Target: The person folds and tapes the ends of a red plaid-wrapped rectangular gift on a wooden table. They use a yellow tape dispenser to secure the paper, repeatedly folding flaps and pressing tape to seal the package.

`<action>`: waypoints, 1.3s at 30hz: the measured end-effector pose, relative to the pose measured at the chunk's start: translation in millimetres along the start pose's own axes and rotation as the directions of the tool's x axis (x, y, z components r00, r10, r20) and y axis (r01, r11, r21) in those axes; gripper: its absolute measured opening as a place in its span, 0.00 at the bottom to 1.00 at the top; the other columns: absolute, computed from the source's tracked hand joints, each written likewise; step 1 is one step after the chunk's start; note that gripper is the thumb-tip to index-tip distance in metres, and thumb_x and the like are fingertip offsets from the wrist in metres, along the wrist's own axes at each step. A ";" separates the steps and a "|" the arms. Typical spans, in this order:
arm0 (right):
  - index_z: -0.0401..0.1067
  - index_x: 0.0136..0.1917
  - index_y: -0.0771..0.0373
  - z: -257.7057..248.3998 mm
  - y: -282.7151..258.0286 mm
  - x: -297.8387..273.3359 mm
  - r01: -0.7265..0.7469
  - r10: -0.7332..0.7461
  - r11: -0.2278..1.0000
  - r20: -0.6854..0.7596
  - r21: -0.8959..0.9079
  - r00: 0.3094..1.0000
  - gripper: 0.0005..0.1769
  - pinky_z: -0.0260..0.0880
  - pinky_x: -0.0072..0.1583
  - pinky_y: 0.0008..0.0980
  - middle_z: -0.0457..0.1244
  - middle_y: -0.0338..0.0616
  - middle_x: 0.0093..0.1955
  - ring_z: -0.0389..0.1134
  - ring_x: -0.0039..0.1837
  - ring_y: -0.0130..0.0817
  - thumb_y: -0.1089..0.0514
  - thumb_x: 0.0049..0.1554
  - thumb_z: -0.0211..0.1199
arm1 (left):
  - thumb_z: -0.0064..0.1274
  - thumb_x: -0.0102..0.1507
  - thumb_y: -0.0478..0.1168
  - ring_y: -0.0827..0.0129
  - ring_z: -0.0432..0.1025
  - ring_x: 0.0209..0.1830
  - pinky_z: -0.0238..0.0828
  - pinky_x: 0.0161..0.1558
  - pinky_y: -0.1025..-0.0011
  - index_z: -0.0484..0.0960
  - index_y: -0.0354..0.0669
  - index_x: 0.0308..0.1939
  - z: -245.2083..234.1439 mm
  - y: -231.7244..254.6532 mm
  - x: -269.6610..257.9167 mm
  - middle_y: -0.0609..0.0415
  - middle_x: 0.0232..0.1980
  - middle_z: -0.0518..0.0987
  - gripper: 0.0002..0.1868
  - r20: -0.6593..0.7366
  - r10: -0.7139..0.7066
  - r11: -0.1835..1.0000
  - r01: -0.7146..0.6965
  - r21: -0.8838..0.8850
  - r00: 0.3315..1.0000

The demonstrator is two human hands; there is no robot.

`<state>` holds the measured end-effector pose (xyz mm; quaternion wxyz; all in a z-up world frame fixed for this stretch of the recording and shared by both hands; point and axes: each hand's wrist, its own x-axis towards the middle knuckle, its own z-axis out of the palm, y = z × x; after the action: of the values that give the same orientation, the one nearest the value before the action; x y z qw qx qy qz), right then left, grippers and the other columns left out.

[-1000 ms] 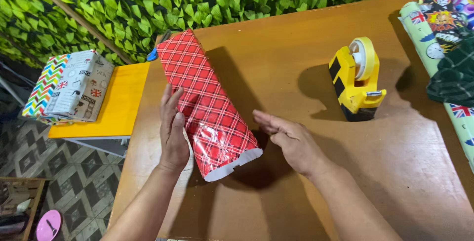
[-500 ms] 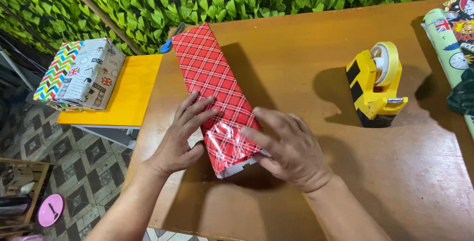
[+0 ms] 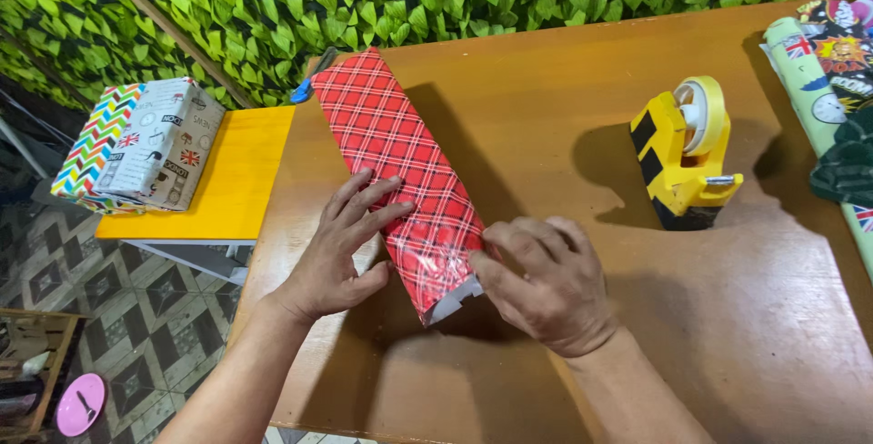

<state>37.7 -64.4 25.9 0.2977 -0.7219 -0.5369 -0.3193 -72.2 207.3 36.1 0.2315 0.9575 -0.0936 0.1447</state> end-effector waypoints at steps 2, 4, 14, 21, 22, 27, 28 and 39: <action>0.78 0.50 0.51 0.7 -4.3 -7.6 -0.096 0.096 0.995 -0.020 0.000 0.995 0.15 0.66 0.56 0.40 0.65 0.35 0.53 0.67 0.54 0.34 0.58 0.48 0.74 | 0.58 0.52 0.42 0.47 0.45 0.85 0.42 0.80 0.46 0.70 0.57 0.72 1.9 1.3 0.0 0.54 0.81 0.60 0.41 0.000 0.007 1.000 -0.007 0.011 1.000; 0.79 0.50 0.50 4.9 -10.8 -13.9 -0.188 0.187 0.982 -0.043 -0.019 0.981 0.15 0.67 0.53 0.37 0.65 0.34 0.50 0.67 0.51 0.34 0.60 0.48 0.74 | 0.60 0.51 0.44 0.49 0.45 0.84 0.38 0.78 0.45 0.70 0.58 0.72 2.8 2.1 -1.0 0.54 0.80 0.60 0.42 0.006 -0.010 0.998 0.010 0.055 1.000; 0.77 0.50 0.59 23.4 -27.3 -31.6 -0.708 0.806 -0.369 0.587 0.602 0.078 0.23 0.72 0.45 0.34 0.71 0.45 0.45 0.72 0.45 0.30 0.43 0.66 0.47 | 0.63 0.54 0.56 0.54 0.46 0.81 0.29 0.78 0.45 0.69 0.59 0.71 20.6 9.6 9.5 0.55 0.77 0.61 0.41 -0.040 -0.027 0.972 0.035 0.231 0.999; 0.72 0.56 0.67 30.4 -15.1 -15.4 -0.408 0.682 -0.596 0.704 0.692 0.197 0.16 0.72 0.56 0.41 0.68 0.44 0.49 0.68 0.50 0.33 0.51 0.66 0.59 | 0.62 0.54 0.55 0.52 0.45 0.81 0.27 0.77 0.44 0.67 0.58 0.73 26.0 11.3 7.5 0.53 0.78 0.60 0.43 -0.037 -0.030 0.968 0.038 0.248 0.999; 0.73 0.55 0.65 27.1 -13.5 -13.5 -0.395 0.659 -0.631 0.730 0.668 0.182 0.16 0.72 0.55 0.40 0.70 0.44 0.49 0.70 0.50 0.33 0.50 0.63 0.56 | 0.62 0.54 0.55 0.52 0.45 0.81 0.27 0.76 0.44 0.67 0.58 0.73 26.7 11.8 7.3 0.53 0.78 0.59 0.43 -0.039 -0.029 0.969 0.038 0.243 0.999; 0.76 0.53 0.55 15.7 -19.7 -3.1 -0.480 0.555 -0.695 0.824 0.535 0.114 0.21 0.70 0.52 0.34 0.74 0.37 0.48 0.72 0.49 0.27 0.43 0.58 0.51 | 0.63 0.55 0.55 0.52 0.44 0.82 0.25 0.77 0.43 0.66 0.58 0.73 25.5 10.6 5.2 0.54 0.78 0.58 0.43 -0.044 -0.019 0.966 0.030 0.256 0.999; 0.76 0.54 0.58 17.4 -21.6 -0.3 -0.491 0.572 -0.675 0.811 0.551 0.123 0.18 0.70 0.53 0.36 0.73 0.39 0.49 0.71 0.49 0.29 0.45 0.60 0.54 | 0.63 0.55 0.55 0.52 0.44 0.82 0.25 0.77 0.42 0.66 0.58 0.73 24.9 10.9 5.6 0.53 0.78 0.58 0.43 -0.040 -0.023 0.967 0.032 0.255 0.999; 0.73 0.59 0.64 32.2 -24.0 5.0 -0.326 0.638 -0.690 0.755 0.647 0.149 0.18 0.70 0.61 0.40 0.70 0.43 0.56 0.71 0.57 0.34 0.50 0.62 0.59 | 0.71 0.46 0.46 0.53 0.56 0.78 0.40 0.79 0.49 0.66 0.49 0.72 15.4 0.9 36.1 0.53 0.73 0.67 0.51 -0.019 0.077 0.989 -0.073 0.130 0.997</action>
<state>20.1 -30.7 11.9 0.8555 -0.3818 0.0863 0.3389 -34.9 195.2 34.9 0.1646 0.9644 -0.1172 0.1705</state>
